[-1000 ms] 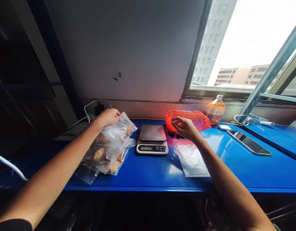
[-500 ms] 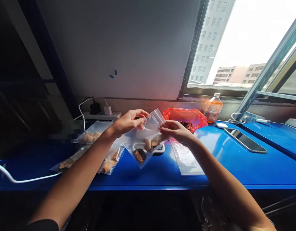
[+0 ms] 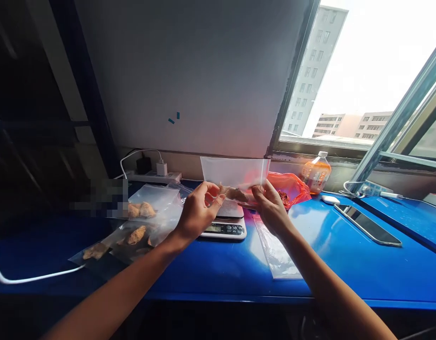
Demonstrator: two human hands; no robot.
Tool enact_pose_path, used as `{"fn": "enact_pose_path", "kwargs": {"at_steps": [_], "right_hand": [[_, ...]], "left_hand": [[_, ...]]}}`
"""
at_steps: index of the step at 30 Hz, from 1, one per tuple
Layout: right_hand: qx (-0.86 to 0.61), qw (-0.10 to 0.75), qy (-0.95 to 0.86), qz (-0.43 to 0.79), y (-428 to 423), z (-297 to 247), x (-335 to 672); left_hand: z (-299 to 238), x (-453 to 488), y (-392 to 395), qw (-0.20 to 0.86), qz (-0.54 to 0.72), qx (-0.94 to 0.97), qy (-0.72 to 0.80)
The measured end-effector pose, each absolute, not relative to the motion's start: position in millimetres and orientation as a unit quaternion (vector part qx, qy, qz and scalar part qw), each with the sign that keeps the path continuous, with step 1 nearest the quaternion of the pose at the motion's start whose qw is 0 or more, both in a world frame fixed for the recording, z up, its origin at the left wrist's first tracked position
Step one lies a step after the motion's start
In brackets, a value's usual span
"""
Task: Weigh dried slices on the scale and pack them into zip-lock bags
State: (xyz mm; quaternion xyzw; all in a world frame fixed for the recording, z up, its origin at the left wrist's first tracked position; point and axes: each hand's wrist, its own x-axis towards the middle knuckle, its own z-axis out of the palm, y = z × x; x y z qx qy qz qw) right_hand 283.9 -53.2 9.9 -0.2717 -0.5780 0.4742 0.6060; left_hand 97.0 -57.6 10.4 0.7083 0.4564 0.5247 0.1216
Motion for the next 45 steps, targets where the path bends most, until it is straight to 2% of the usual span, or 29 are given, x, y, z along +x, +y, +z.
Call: {"fn": "enact_pose_path", "kwargs": {"at_steps": [3,5,8,11,19,25,31,39,45], "right_hand": [[-0.261,0.616,-0.597,0.442,-53.8,6.2,280.9],[-0.239,0.628,-0.603,0.429,-53.5,5.5,281.5],[-0.217,0.643,-0.611,0.409,-52.9,5.0,282.9],[-0.228,0.644,-0.604,0.41,-52.3,3.9,284.3],[-0.256,0.645,-0.569,0.442,-50.8,5.9,287.0],[-0.251,0.637,-0.575,0.448,-48.4,4.4,286.5],[-0.264,0.538,-0.668,0.442,-58.8,26.5,323.1],[-0.216,0.472,-0.761,0.39,-73.7,32.3,351.7],[-0.204,0.476,-0.787,0.334,-91.1,38.1,319.1]], "left_hand": [[13.1,91.4,-49.6,0.146,0.6,0.635,0.464],[18.0,88.7,-49.7,0.241,0.634,0.598,0.427],[26.2,89.6,-58.3,0.436,0.608,0.573,0.334],[30.7,93.1,-68.6,0.507,0.569,0.583,0.281],[30.4,95.9,-77.8,0.468,0.542,0.637,0.283],[24.0,98.5,-77.7,0.394,0.587,0.644,0.291],[22.1,97.6,-76.5,0.416,0.581,0.646,0.269],[22.5,95.9,-66.4,0.362,0.635,0.624,0.279],[25.6,96.0,-63.3,0.395,0.639,0.584,0.307]]}}
